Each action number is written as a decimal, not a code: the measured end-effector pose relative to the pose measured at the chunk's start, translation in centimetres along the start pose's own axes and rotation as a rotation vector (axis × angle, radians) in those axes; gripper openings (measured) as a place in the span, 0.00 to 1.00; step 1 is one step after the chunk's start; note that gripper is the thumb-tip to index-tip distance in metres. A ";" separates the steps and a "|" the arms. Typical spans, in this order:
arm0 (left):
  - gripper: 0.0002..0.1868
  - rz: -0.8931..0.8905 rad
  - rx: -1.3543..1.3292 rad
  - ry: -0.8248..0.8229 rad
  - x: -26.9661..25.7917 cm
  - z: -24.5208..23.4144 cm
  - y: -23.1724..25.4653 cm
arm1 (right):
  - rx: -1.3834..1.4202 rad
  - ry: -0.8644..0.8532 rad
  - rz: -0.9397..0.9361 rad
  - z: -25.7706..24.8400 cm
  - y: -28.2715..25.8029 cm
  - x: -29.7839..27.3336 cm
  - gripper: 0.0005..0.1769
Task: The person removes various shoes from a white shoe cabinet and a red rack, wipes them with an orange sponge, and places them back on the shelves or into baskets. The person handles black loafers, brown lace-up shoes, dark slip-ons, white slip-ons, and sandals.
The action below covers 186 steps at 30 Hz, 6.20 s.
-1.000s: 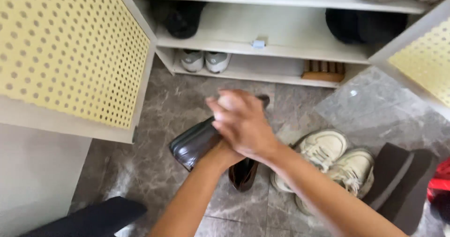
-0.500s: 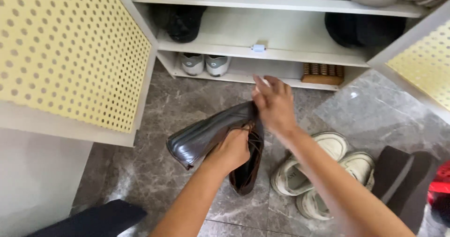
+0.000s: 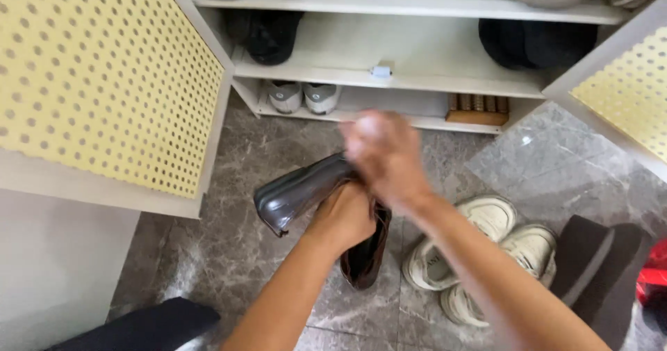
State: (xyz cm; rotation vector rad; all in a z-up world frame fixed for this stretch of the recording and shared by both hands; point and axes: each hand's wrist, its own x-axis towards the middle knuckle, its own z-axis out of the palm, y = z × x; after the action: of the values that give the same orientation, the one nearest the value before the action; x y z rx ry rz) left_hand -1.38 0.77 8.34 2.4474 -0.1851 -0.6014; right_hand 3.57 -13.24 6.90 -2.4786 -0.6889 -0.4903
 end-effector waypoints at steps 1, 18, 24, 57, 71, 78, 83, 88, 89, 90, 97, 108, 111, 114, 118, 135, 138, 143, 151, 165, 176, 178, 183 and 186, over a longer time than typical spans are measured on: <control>0.22 0.057 -0.042 0.060 -0.2 -0.4 0.0 | 0.033 -0.005 0.094 -0.3 1.5 0.4 0.18; 0.14 0.050 -1.776 0.258 3.2 4.3 -4.8 | 0.724 0.139 0.724 4.0 0.4 -1.2 0.33; 0.18 0.049 -2.045 0.279 5.9 5.2 -10.7 | 0.490 -0.078 0.552 7.3 -4.5 -6.9 0.30; 0.16 -0.142 0.096 0.103 -4.8 0.7 -9.3 | -0.216 -0.896 0.259 -5.3 -4.3 -4.0 0.18; 0.15 0.084 0.128 0.447 -15.1 -19.5 11.7 | -0.141 -0.308 -0.190 -26.7 -9.1 5.2 0.15; 0.15 0.109 0.110 0.516 -9.1 -21.0 14.3 | -0.303 -0.153 -0.133 -24.7 -4.3 8.7 0.16; 0.12 0.175 0.083 0.581 -4.2 -20.3 13.0 | -0.383 -0.098 -0.047 -21.6 -2.0 10.6 0.17; 0.10 0.220 0.118 0.577 -4.5 -19.7 10.2 | -0.380 -0.147 -0.036 -20.7 -3.5 10.7 0.19; 0.10 0.229 0.137 0.570 -5.0 -19.8 9.6 | -0.352 -0.146 -0.040 -20.9 -4.1 10.7 0.19; 0.12 0.221 0.146 0.530 -5.6 -20.1 9.0 | -0.341 -0.165 -0.051 -21.0 -4.8 10.6 0.17; 0.19 0.058 0.234 0.351 -9.4 -21.2 5.6 | -0.212 -0.261 -0.137 -20.9 -9.8 6.6 0.16; 0.17 -0.141 0.211 0.320 -9.8 -20.7 3.5 | -0.146 -0.360 -0.164 -15.9 -9.0 6.3 0.17; 0.17 -0.175 0.198 0.380 -8.4 -19.9 2.5 | -0.214 -0.362 -0.081 -11.1 -6.8 9.0 0.16; 0.19 -0.205 0.186 0.387 -7.3 -19.3 2.1 | -0.240 -0.301 -0.031 -6.2 -5.0 12.1 0.18; 0.24 -0.238 0.145 0.294 -6.5 -19.0 1.5 | -0.360 -0.252 0.054 0.2 -3.4 15.8 0.19; 0.20 -0.217 0.053 0.226 -5.3 -19.9 -1.2 | -0.306 0.235 0.156 6.3 -1.8 14.4 0.17; 0.18 -0.194 -0.030 0.149 -5.4 -20.7 -1.4 | -0.012 0.045 0.423 4.3 1.9 9.8 0.11; 0.21 -0.161 -0.547 0.066 -3.4 -19.6 -1.9 | 0.648 -0.497 1.059 -1.9 7.4 4.8 0.18; 0.19 -0.249 -1.524 -0.008 5.5 -13.2 -4.6 | 1.261 -0.342 1.495 -7.1 -2.1 5.4 0.24; 0.21 -0.270 -1.987 -0.046 13.1 -6.7 -5.0 | 1.382 -0.201 1.491 -5.1 -6.1 7.8 0.38; 0.25 -0.332 -1.594 -0.275 12.6 -6.9 -4.8 | 1.235 -0.281 1.355 -5.7 -2.2 5.0 0.40; 0.24 -0.355 -1.687 -0.271 13.3 -7.5 -4.5 | 1.135 -0.317 1.461 -6.9 -1.1 3.6 0.40; 0.21 -0.453 -1.622 -0.289 13.7 -8.7 -7.5 | 0.938 -0.193 1.503 -8.3 8.6 -1.1 0.45; 0.22 -0.415 -1.661 -0.363 13.4 -10.0 -8.8 | 0.938 -0.193 1.544 -9.0 12.6 -3.1 0.45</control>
State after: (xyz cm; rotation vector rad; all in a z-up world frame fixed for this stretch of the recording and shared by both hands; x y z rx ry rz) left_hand 15.11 9.58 5.26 0.7422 0.5135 -0.8496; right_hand 6.35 -28.80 7.91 -1.4704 0.8267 0.5536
